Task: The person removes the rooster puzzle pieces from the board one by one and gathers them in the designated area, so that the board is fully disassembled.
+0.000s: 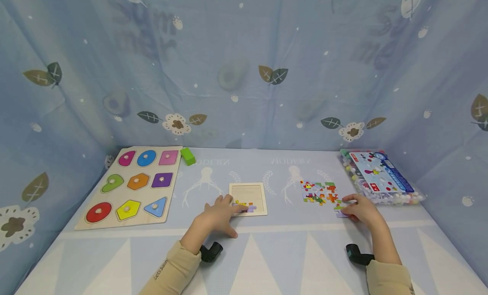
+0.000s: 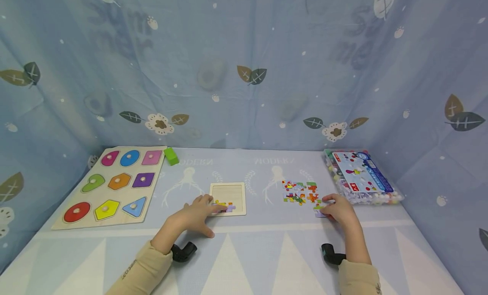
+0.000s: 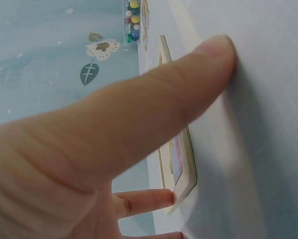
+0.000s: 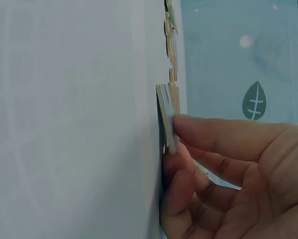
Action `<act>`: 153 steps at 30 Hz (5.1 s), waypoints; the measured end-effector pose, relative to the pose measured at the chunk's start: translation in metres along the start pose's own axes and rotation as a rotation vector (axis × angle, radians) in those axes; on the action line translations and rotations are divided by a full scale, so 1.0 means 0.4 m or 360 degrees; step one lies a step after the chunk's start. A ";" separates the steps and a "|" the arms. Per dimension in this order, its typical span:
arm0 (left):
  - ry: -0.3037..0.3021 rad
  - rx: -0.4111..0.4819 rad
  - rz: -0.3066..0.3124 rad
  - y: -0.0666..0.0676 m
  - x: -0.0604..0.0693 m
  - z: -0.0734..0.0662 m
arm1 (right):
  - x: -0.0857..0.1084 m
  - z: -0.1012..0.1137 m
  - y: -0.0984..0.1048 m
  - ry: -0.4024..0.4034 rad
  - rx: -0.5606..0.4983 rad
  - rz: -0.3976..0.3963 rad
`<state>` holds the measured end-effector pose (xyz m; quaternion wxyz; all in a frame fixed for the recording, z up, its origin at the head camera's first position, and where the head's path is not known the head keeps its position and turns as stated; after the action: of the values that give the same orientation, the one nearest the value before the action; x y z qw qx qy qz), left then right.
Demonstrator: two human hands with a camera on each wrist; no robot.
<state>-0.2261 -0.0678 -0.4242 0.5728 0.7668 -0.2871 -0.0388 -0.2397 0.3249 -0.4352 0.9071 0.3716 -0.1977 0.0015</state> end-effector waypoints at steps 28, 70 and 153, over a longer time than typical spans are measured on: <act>0.0014 -0.0020 0.0020 0.003 -0.005 0.002 | -0.005 0.211 -0.112 0.0484 -0.0669 -0.0028; 0.0006 -0.0039 -0.0045 0.007 0.000 0.002 | 0.019 0.431 -0.413 0.0745 -0.0543 0.0334; -0.0028 -0.0022 -0.0124 0.020 0.006 0.000 | 0.030 0.190 -0.113 0.0464 -0.0425 -0.0069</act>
<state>-0.2274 -0.0705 -0.4163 0.5735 0.7732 -0.2617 -0.0697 -0.2492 0.2391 -0.4122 0.9672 0.2480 -0.0548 0.0096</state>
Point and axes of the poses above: each hand's wrist, its own x-axis away from the middle knuckle, its own y-axis out of the back of the hand, z = x × y, the point moved 5 cm from there along -x, towards the middle knuckle, and after that the axes turned 3 degrees about -y, right-handed, at the moved point
